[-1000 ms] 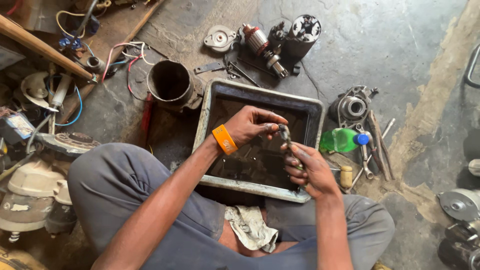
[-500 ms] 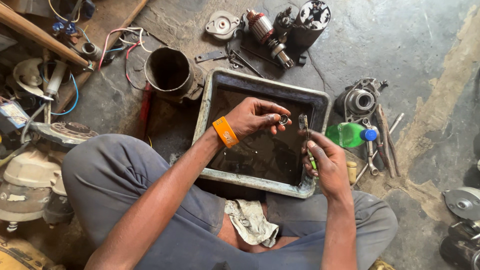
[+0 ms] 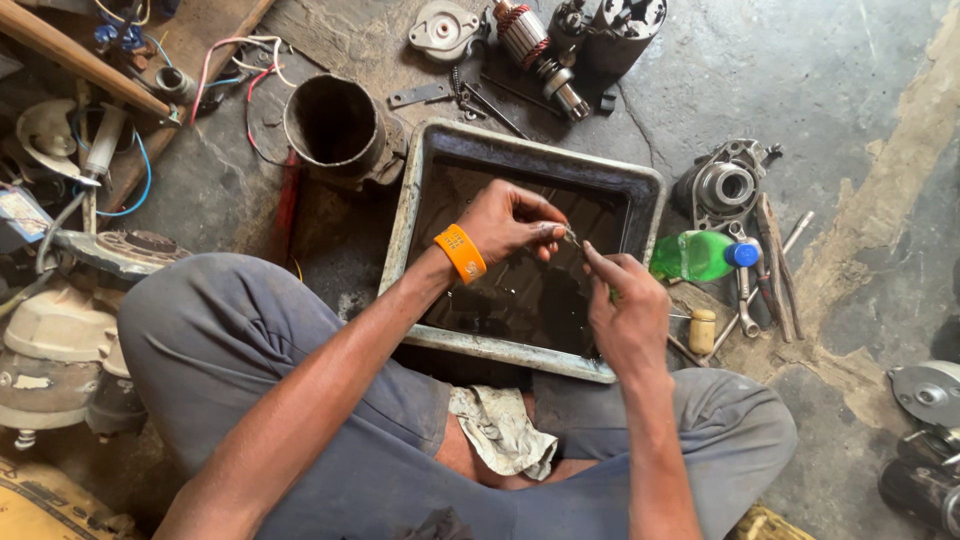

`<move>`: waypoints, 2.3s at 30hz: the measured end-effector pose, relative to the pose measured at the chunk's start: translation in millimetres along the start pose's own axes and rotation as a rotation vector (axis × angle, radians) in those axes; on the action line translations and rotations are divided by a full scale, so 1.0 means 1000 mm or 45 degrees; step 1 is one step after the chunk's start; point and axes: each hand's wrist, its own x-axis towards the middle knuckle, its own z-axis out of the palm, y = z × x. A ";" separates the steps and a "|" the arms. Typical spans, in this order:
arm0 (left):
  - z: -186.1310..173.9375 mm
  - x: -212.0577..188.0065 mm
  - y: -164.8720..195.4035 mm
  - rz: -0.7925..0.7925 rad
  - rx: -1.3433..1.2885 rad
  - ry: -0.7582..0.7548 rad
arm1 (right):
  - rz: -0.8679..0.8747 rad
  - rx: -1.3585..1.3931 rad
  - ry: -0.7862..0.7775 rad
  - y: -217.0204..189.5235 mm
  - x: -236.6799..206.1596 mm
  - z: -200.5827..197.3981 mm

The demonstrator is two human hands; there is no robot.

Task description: The person sits on the workshop floor and pours liquid from a green plastic bottle over metal automotive components in a rectangular tray, rinsing and turning each part by hand one at a time. They set cleaned parts aside on the floor and at the end pour liquid over their own hands to rinse them.

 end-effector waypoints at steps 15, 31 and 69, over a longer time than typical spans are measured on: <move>-0.005 0.002 -0.012 0.065 0.118 0.114 | 0.137 0.215 0.076 0.017 -0.008 0.036; -0.001 -0.004 0.007 0.098 0.160 0.072 | 0.212 0.201 -0.026 0.014 -0.005 0.027; -0.009 0.007 -0.011 0.299 -0.106 -0.060 | 1.007 1.930 -0.423 0.040 0.003 0.024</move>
